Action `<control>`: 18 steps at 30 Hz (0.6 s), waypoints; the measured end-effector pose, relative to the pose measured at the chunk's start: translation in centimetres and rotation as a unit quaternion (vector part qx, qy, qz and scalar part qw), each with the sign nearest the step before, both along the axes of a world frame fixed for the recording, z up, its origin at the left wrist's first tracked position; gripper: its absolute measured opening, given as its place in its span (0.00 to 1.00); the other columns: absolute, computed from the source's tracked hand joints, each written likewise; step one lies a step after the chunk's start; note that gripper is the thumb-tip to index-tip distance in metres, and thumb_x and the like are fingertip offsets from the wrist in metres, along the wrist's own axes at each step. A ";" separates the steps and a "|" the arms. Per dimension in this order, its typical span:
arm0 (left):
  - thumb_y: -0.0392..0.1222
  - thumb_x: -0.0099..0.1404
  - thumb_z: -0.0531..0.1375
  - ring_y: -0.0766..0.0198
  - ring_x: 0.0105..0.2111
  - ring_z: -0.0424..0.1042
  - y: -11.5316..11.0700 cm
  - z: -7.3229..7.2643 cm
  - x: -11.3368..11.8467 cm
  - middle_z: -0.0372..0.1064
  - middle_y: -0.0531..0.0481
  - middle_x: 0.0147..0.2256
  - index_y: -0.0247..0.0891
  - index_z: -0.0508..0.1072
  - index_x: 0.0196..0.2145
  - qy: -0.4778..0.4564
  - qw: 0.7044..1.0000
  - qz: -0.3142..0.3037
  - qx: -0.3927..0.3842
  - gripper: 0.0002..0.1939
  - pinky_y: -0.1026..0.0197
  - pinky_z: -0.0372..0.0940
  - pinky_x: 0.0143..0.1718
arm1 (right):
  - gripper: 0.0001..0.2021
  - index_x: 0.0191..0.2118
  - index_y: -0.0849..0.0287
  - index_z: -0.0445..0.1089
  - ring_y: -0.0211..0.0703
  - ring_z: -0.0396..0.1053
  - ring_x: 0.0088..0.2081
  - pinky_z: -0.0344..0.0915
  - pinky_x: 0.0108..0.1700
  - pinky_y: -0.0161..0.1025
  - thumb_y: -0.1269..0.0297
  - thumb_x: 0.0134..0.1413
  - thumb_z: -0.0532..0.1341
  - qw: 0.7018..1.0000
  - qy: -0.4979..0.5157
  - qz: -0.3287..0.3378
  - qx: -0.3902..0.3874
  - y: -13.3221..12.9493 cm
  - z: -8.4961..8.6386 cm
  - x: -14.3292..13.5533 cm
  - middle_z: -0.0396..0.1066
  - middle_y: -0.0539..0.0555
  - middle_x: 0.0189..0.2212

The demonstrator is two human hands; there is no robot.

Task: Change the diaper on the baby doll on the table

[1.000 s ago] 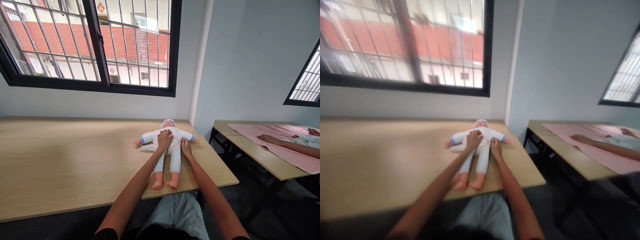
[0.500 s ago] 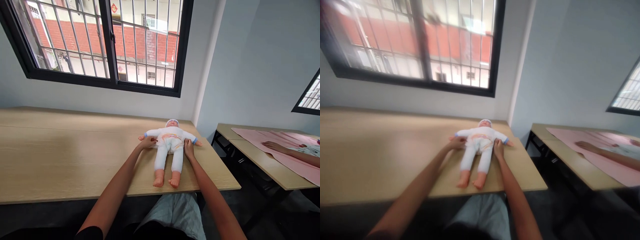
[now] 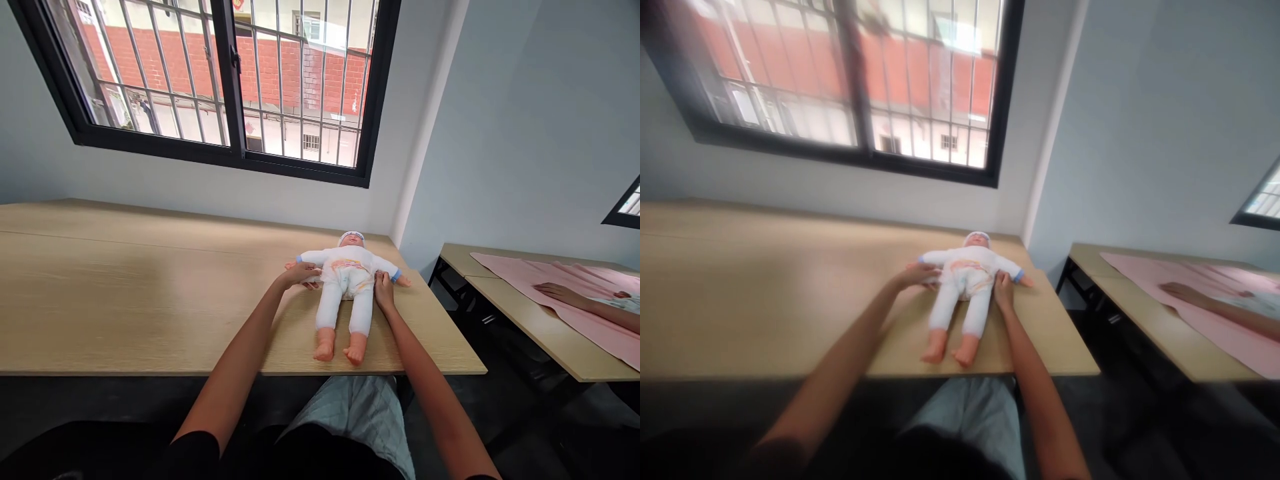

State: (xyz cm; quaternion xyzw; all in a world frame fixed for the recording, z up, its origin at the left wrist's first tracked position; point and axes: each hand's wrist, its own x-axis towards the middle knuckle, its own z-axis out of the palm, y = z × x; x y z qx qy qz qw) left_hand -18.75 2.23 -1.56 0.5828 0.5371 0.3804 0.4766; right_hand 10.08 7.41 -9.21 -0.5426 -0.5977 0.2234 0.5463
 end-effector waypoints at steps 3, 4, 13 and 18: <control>0.45 0.49 0.73 0.54 0.32 0.76 -0.5 0.5 -0.1 0.76 0.44 0.31 0.33 0.76 0.32 -0.125 0.992 -0.002 -0.023 0.16 0.54 0.73 0.35 | 0.16 0.34 0.55 0.63 0.52 0.72 0.42 0.65 0.44 0.42 0.51 0.63 0.45 1.000 0.000 -0.001 0.000 0.2 0.0 0.0 0.77 0.62 0.37; 0.44 0.50 0.73 0.53 0.34 0.77 -0.5 0.6 -0.3 0.77 0.43 0.33 0.33 0.77 0.34 -0.161 0.987 0.001 -0.022 0.16 0.53 0.73 0.37 | 0.17 0.34 0.55 0.63 0.52 0.72 0.42 0.65 0.44 0.42 0.51 0.63 0.45 1.000 0.000 -0.001 0.000 0.2 0.0 0.0 0.77 0.62 0.37; 0.39 0.55 0.72 0.53 0.40 0.76 1.8 -0.9 -2.4 0.77 0.40 0.36 0.30 0.75 0.37 -0.296 0.953 0.070 -0.010 0.15 0.52 0.73 0.44 | 0.17 0.34 0.54 0.61 0.54 0.72 0.41 0.64 0.41 0.43 0.48 0.62 0.45 1.000 -0.007 -0.011 0.001 -0.1 0.0 0.1 0.76 0.61 0.36; 0.35 0.59 0.68 0.59 0.38 0.75 2.2 -1.6 -2.6 0.77 0.44 0.35 0.32 0.75 0.34 -0.341 0.936 0.079 0.035 0.07 0.57 0.72 0.44 | 0.18 0.34 0.53 0.59 0.53 0.72 0.33 0.63 0.36 0.43 0.45 0.62 0.44 0.999 0.015 -0.026 0.015 0.4 -0.2 0.5 0.75 0.60 0.33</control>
